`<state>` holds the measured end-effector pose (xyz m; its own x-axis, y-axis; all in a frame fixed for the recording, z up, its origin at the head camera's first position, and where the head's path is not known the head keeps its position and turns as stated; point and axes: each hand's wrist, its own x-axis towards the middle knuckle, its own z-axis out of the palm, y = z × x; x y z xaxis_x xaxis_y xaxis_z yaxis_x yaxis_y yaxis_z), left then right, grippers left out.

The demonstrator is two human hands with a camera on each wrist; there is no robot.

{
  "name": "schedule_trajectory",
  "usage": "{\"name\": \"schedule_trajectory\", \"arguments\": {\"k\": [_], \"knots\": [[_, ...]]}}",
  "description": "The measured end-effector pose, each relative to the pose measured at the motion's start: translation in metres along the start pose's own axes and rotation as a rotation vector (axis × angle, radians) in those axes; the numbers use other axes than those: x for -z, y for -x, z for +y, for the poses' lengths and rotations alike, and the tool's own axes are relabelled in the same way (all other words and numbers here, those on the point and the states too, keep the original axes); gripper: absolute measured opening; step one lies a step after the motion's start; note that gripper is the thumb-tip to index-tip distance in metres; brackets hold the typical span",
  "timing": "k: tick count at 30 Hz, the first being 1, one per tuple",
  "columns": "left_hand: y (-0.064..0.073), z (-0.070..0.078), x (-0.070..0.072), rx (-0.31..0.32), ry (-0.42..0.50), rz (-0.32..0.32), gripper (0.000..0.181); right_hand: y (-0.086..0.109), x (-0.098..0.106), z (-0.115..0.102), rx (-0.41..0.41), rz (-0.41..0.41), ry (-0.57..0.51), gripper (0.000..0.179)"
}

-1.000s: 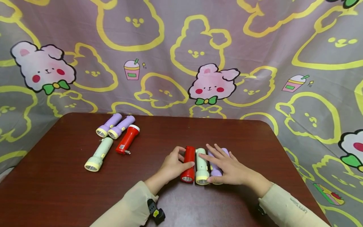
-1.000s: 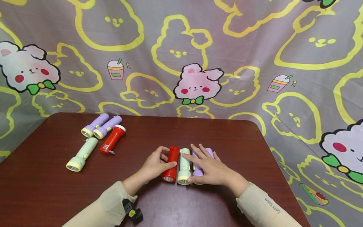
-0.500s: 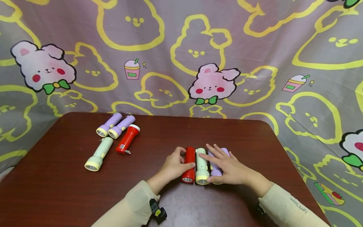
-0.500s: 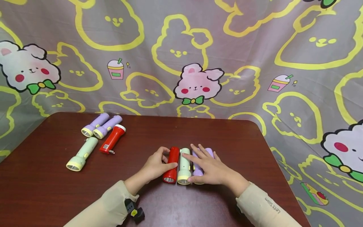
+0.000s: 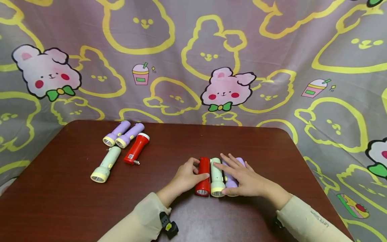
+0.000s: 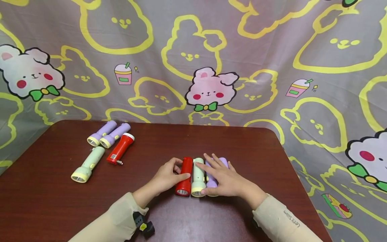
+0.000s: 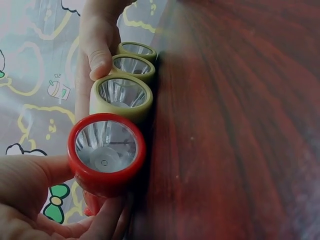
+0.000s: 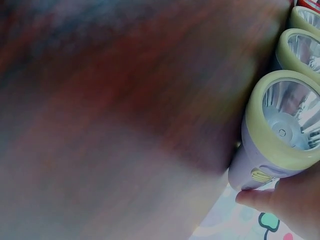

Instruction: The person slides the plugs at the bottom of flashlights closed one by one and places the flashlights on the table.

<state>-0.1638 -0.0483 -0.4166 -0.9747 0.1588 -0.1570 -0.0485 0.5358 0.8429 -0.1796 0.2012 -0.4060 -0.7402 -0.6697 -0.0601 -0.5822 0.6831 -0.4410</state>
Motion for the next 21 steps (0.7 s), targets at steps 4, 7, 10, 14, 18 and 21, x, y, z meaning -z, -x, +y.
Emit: {"name": "schedule_trajectory", "arguments": {"k": [4, 7, 10, 14, 18, 21], "knots": [[0.0002, 0.0017, -0.0004, 0.001, -0.008, -0.003, 0.057, 0.0001, 0.0009, -0.0009, -0.001, -0.002, -0.008, 0.086], [0.0006, 0.0034, 0.0, 0.01, -0.028, -0.011, 0.058, -0.0004, 0.0005, -0.0012, -0.002, -0.004, -0.01, 0.087], [0.0017, 0.0046, 0.0012, 0.021, -0.052, -0.018, 0.058, -0.0006, -0.0003, -0.0013, -0.006, -0.007, -0.007, 0.087], [0.002, 0.0041, 0.0032, 0.012, -0.054, -0.025, 0.059, -0.0001, 0.0004, -0.0017, -0.012, -0.005, -0.005, 0.087], [0.0008, 0.0022, 0.0046, 0.003, -0.033, -0.035, 0.059, 0.0, 0.0009, -0.0019, -0.012, -0.002, -0.005, 0.088], [0.0011, 0.0011, 0.0054, 0.001, -0.018, -0.043, 0.059, -0.0003, 0.0011, -0.002, -0.012, -0.003, -0.004, 0.088]]}}
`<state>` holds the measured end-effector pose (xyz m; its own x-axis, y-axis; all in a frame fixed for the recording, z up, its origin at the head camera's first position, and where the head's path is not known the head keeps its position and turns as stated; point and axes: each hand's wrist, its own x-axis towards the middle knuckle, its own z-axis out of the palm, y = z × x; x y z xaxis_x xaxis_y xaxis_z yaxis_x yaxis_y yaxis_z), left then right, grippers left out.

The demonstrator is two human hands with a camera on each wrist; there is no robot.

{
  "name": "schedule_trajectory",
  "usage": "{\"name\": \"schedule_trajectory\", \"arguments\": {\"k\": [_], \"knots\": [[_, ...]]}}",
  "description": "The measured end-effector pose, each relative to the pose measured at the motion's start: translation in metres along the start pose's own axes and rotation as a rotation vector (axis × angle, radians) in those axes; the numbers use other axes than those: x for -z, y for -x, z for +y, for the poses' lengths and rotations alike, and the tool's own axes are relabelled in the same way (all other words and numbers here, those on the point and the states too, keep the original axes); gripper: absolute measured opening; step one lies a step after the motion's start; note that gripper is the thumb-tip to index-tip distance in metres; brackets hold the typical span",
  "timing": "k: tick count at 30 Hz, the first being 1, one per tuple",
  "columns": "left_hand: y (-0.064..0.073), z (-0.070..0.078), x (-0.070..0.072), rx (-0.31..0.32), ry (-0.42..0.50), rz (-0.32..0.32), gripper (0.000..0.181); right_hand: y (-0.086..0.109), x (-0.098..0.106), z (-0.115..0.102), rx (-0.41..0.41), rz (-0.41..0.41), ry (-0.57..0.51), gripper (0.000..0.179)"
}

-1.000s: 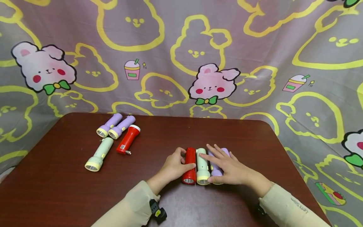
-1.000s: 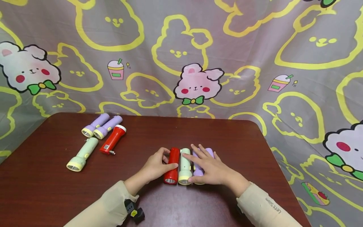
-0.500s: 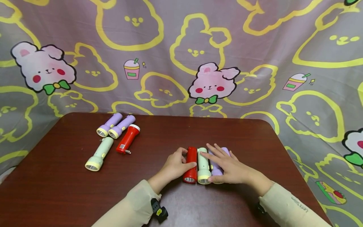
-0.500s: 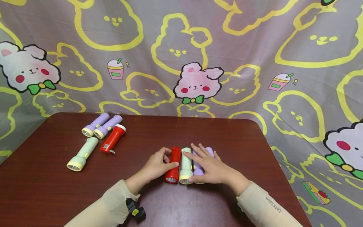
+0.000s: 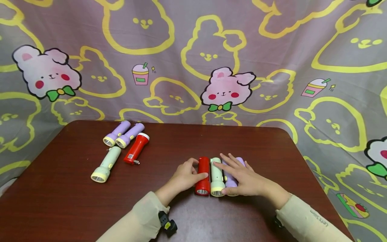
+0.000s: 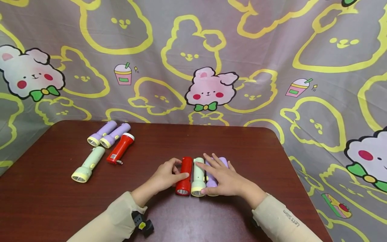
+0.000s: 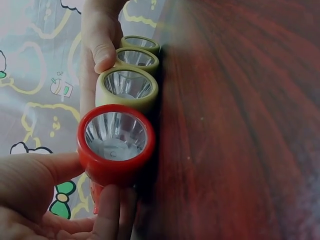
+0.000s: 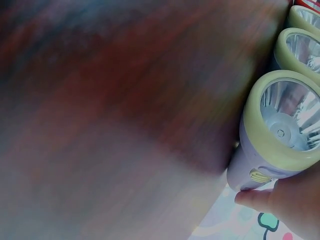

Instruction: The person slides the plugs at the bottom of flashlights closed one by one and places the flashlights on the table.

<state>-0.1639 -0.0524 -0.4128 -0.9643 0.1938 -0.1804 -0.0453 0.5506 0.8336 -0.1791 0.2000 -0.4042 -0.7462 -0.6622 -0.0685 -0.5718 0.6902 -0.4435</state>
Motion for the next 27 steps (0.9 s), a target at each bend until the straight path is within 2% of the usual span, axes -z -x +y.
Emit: {"name": "schedule_trajectory", "arguments": {"k": [15, 27], "knots": [[0.0014, -0.0044, 0.0029, -0.012, 0.066, -0.044, 0.059, -0.0015, 0.0009, -0.0008, -0.008, -0.011, -0.008, 0.088], [0.0054, -0.0078, 0.009, -0.08, 0.043, -0.048, 0.052, -0.0013, 0.0008, -0.001, -0.006, -0.01, 0.006, 0.087]]}}
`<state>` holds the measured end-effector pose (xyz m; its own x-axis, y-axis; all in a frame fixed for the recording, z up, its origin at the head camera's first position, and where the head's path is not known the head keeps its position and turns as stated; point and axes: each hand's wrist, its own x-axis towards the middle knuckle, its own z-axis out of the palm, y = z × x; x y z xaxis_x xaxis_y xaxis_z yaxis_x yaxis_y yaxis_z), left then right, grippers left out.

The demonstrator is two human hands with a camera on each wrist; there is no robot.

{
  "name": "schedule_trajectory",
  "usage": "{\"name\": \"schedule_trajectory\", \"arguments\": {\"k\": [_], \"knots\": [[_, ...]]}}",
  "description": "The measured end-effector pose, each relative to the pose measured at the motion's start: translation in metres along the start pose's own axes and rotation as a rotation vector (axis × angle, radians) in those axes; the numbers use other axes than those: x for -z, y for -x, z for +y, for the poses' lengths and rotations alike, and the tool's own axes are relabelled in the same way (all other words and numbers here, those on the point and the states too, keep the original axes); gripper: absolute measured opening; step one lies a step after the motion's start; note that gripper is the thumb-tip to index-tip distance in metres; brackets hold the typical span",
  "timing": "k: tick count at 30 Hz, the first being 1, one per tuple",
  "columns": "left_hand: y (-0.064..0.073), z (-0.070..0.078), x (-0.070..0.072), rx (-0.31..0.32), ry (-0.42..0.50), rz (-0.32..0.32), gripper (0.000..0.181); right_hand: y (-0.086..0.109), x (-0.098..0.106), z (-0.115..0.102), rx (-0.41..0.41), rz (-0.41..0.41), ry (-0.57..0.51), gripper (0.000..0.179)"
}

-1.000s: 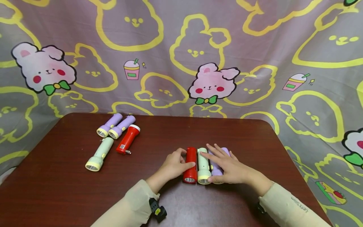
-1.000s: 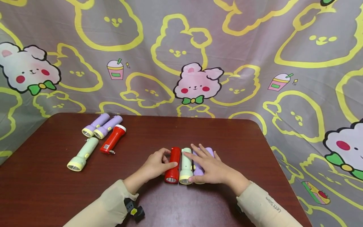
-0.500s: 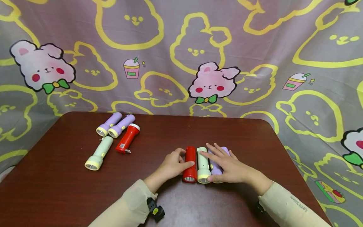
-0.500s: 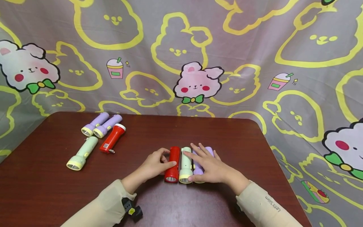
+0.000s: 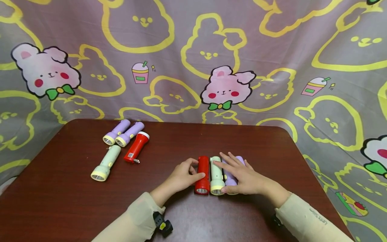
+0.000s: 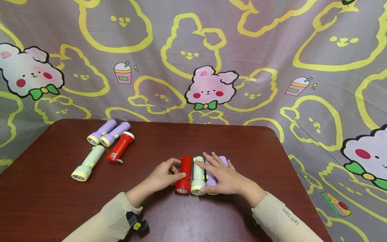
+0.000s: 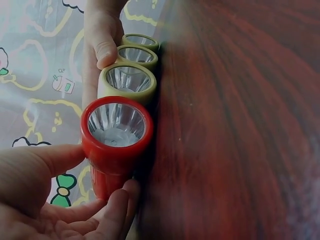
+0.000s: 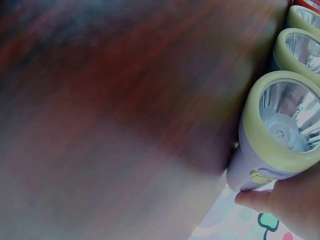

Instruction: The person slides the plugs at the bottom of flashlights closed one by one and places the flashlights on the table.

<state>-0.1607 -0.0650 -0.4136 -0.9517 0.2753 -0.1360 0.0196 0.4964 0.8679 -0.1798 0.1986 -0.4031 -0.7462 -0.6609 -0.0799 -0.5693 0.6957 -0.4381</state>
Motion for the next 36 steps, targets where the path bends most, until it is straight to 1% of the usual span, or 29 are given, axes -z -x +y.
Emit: {"name": "schedule_trajectory", "arguments": {"k": [6, 14, 23, 30, 36], "knots": [[0.0029, 0.0021, 0.003, -0.014, 0.002, 0.011, 0.048, 0.0002, 0.0004, 0.0007, 0.006, 0.001, -0.002, 0.087], [0.004, -0.0001, 0.0052, -0.029, 0.006, 0.023, 0.045, 0.0, -0.0002, 0.0012, 0.003, -0.001, 0.004, 0.088], [0.0057, -0.0016, 0.0048, -0.037, 0.068, -0.039, 0.047, -0.0003, 0.0004, 0.0016, 0.004, -0.003, -0.005, 0.088], [0.0061, -0.002, 0.0035, -0.049, 0.068, -0.021, 0.046, -0.0005, 0.0007, 0.0012, 0.002, -0.005, -0.008, 0.087], [0.0061, -0.0032, 0.0044, -0.048, 0.086, -0.031, 0.045, -0.0006, 0.0002, 0.0018, -0.002, -0.008, -0.014, 0.087]]}}
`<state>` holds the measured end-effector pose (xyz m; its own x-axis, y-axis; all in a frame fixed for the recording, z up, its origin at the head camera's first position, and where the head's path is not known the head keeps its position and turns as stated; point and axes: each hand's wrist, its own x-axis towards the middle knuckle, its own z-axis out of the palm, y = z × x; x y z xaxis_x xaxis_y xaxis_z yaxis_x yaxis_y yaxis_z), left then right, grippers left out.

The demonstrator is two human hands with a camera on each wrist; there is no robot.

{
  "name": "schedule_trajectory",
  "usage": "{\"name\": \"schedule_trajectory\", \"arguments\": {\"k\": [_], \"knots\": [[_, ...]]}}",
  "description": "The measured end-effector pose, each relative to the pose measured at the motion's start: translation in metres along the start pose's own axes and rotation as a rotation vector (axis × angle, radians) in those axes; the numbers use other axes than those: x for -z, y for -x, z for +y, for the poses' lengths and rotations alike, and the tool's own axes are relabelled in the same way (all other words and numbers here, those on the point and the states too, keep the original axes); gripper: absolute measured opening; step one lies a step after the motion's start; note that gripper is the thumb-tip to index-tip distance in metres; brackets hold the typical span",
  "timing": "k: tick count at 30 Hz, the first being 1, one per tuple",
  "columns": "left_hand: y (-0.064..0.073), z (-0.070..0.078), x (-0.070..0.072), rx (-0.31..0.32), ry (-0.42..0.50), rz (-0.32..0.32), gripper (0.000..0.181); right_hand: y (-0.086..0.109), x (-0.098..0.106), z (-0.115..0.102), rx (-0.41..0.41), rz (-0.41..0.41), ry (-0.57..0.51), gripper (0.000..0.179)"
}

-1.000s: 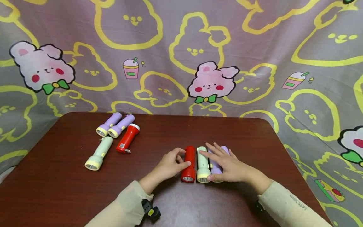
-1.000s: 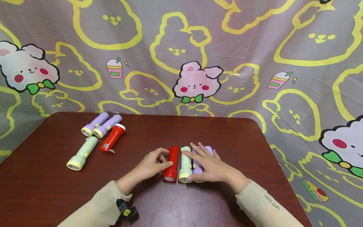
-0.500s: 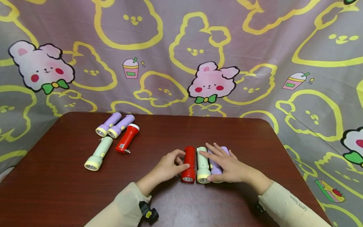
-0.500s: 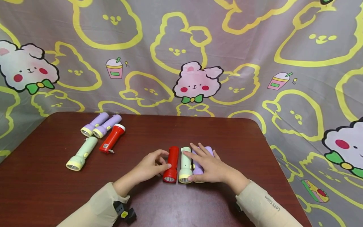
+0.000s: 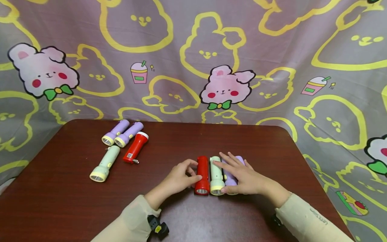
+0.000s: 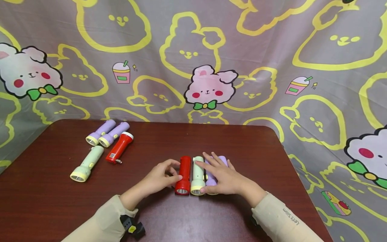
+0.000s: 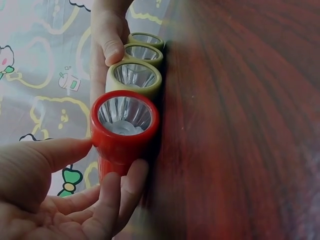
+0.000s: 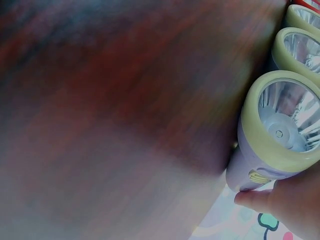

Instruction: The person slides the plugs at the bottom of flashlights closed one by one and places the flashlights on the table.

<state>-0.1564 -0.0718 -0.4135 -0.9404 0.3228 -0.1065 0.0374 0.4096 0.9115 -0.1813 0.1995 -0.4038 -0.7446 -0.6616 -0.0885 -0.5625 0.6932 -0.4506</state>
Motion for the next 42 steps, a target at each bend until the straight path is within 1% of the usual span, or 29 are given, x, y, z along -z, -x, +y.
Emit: {"name": "schedule_trajectory", "arguments": {"k": [5, 14, 17, 21, 26, 29, 34, 38, 42], "knots": [[-0.001, 0.0, 0.001, -0.002, 0.01, -0.011, 0.045, 0.0, 0.0, 0.001, -0.001, 0.002, 0.003, 0.087], [0.001, 0.0, 0.003, -0.006, 0.005, -0.007, 0.044, 0.001, 0.001, 0.001, -0.004, 0.0, 0.007, 0.087], [0.003, -0.001, 0.007, -0.01, -0.009, 0.007, 0.043, 0.001, 0.001, 0.001, -0.007, -0.008, 0.0, 0.087], [0.007, -0.004, 0.016, -0.015, -0.033, 0.028, 0.042, 0.001, 0.001, 0.001, -0.011, -0.015, -0.003, 0.087], [0.015, -0.007, 0.03, -0.027, -0.079, 0.052, 0.039, 0.001, 0.002, 0.001, -0.005, -0.008, -0.004, 0.087], [0.02, -0.01, 0.039, -0.058, -0.116, 0.071, 0.037, 0.001, 0.002, 0.001, -0.001, -0.002, -0.004, 0.087], [0.028, -0.018, 0.058, -0.134, -0.18, 0.094, 0.034, 0.002, 0.001, 0.001, 0.009, 0.003, -0.002, 0.087], [0.036, -0.024, 0.079, -0.201, -0.267, 0.099, 0.034, 0.001, 0.001, 0.0, 0.01, -0.001, -0.005, 0.087], [0.045, -0.028, 0.106, -0.254, -0.359, 0.11, 0.033, 0.001, 0.001, 0.001, 0.013, -0.001, -0.005, 0.087]]}}
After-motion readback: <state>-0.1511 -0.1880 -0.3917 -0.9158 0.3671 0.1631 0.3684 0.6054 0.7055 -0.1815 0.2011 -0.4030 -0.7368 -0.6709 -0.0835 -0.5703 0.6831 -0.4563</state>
